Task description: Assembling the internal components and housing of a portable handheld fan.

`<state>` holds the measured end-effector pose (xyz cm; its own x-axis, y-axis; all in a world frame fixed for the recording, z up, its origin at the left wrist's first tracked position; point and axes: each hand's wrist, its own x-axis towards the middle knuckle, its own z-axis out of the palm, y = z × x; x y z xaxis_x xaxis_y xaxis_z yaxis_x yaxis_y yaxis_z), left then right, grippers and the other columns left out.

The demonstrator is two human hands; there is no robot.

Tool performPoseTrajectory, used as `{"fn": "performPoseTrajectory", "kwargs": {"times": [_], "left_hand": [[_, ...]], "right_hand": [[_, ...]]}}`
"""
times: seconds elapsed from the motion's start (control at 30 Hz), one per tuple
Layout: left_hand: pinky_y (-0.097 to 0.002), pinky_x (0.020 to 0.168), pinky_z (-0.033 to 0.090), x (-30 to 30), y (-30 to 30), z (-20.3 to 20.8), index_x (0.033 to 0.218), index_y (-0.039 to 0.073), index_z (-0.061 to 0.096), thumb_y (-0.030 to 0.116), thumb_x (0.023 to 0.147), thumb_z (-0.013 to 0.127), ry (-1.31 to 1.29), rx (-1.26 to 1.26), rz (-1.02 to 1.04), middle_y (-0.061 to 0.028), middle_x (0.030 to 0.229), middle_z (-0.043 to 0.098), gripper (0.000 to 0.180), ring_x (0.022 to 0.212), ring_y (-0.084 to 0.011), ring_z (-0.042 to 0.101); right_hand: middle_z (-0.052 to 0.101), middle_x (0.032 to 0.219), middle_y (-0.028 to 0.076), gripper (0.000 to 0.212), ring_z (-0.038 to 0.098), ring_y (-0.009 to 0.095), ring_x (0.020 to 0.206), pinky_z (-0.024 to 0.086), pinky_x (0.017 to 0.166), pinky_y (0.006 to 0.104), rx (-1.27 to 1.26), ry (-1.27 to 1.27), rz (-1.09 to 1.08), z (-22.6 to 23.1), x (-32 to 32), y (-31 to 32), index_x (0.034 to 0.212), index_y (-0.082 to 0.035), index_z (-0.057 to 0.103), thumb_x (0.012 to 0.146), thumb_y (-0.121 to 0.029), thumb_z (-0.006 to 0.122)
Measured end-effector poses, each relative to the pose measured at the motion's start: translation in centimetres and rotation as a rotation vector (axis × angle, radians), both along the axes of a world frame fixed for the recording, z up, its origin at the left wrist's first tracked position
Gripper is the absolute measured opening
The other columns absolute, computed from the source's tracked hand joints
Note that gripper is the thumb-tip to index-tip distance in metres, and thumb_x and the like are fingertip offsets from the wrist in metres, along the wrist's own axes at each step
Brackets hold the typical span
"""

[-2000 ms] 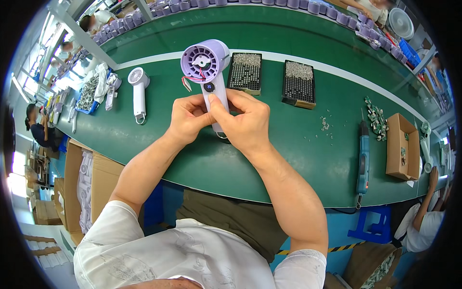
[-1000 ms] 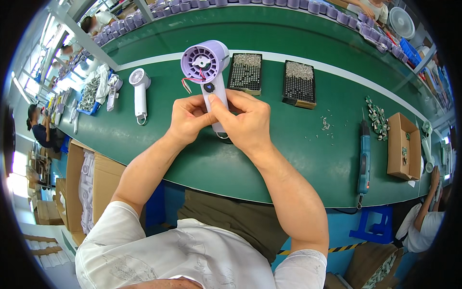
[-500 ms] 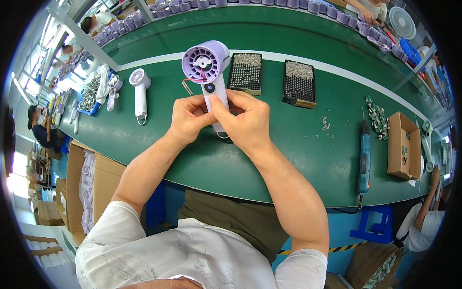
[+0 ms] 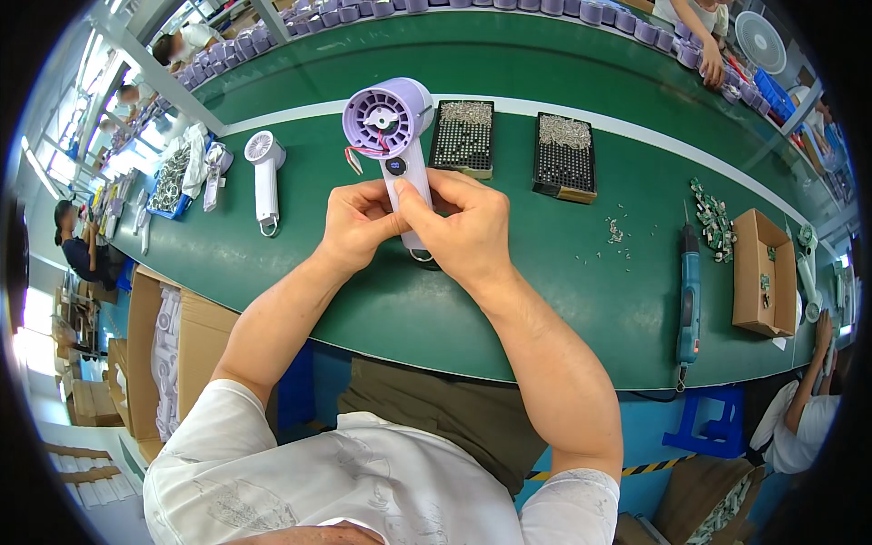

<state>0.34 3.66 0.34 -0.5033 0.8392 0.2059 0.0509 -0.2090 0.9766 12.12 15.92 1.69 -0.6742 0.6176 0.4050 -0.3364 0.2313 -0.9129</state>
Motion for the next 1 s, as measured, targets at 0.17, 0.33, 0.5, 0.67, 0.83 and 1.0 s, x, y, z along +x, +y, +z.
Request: {"fn": "performPoseTrajectory", "kwargs": {"times": [0.17,0.33,0.5,0.67,0.83,1.0], "left_hand": [[-0.0342,0.089,0.061,0.0,0.0,0.1,0.122,-0.013,0.066,0.000,0.090,0.077,-0.013,-0.005,-0.001,-0.0165,0.112,0.073,0.036,0.100,-0.0205,0.072],[-0.0340,0.089,0.061,0.0,0.0,0.1,0.122,-0.013,0.066,0.000,0.090,0.077,0.002,-0.002,-0.005,-0.0165,0.112,0.073,0.036,0.100,-0.0202,0.071],[-0.0343,0.090,0.060,-0.5,0.0,-0.3,0.121,-0.012,0.066,0.002,0.091,0.077,0.009,0.009,-0.008,-0.0157,0.112,0.073,0.035,0.100,-0.0197,0.071],[-0.0431,0.095,0.060,-1.6,-0.5,0.1,0.125,-0.011,0.063,0.007,0.092,0.074,-0.330,0.254,-0.220,-0.0218,0.114,0.073,0.039,0.103,-0.0312,0.074],[-0.0506,0.102,0.053,-2.7,-1.0,0.2,0.125,0.005,0.066,0.023,0.083,0.088,-0.471,0.409,-0.245,-0.0161,0.115,0.072,0.051,0.108,-0.0334,0.070],[-0.0474,0.109,0.049,-3.7,-0.9,0.2,0.122,0.009,0.070,0.023,0.083,0.087,-0.366,0.482,-0.276,-0.0138,0.116,0.073,0.045,0.114,-0.0288,0.066]], "right_hand": [[0.076,0.090,0.011,0.024,0.072,0.014,0.079,0.057,0.070,0.0267,0.020,-0.025,0.002,0.2,0.1,0.0,0.104,0.007,0.077,0.089,-0.012,0.078],[0.076,0.091,0.012,0.024,0.072,0.014,0.079,0.058,0.071,0.0270,-0.026,-0.001,0.012,0.0,0.0,-0.1,0.104,0.007,0.077,0.089,-0.012,0.078],[0.076,0.093,0.012,0.026,0.073,0.016,0.082,0.058,0.071,0.0281,-0.011,0.013,0.009,-0.2,-0.2,-0.2,0.104,0.006,0.076,0.088,-0.013,0.079],[0.072,0.113,0.017,0.038,0.071,0.021,0.098,0.059,0.082,0.0297,0.375,0.151,-0.022,0.0,0.0,-0.3,0.121,0.008,0.069,0.086,-0.004,0.078],[0.070,0.117,0.020,0.051,0.071,0.032,0.101,0.059,0.084,0.0377,0.565,0.297,-0.173,0.7,0.4,-1.3,0.118,0.005,0.069,0.073,-0.009,0.088],[0.068,0.109,0.016,0.048,0.068,0.030,0.090,0.057,0.075,0.0363,0.697,0.330,-0.227,1.1,0.4,-1.7,0.110,0.003,0.069,0.069,-0.007,0.091]]}}
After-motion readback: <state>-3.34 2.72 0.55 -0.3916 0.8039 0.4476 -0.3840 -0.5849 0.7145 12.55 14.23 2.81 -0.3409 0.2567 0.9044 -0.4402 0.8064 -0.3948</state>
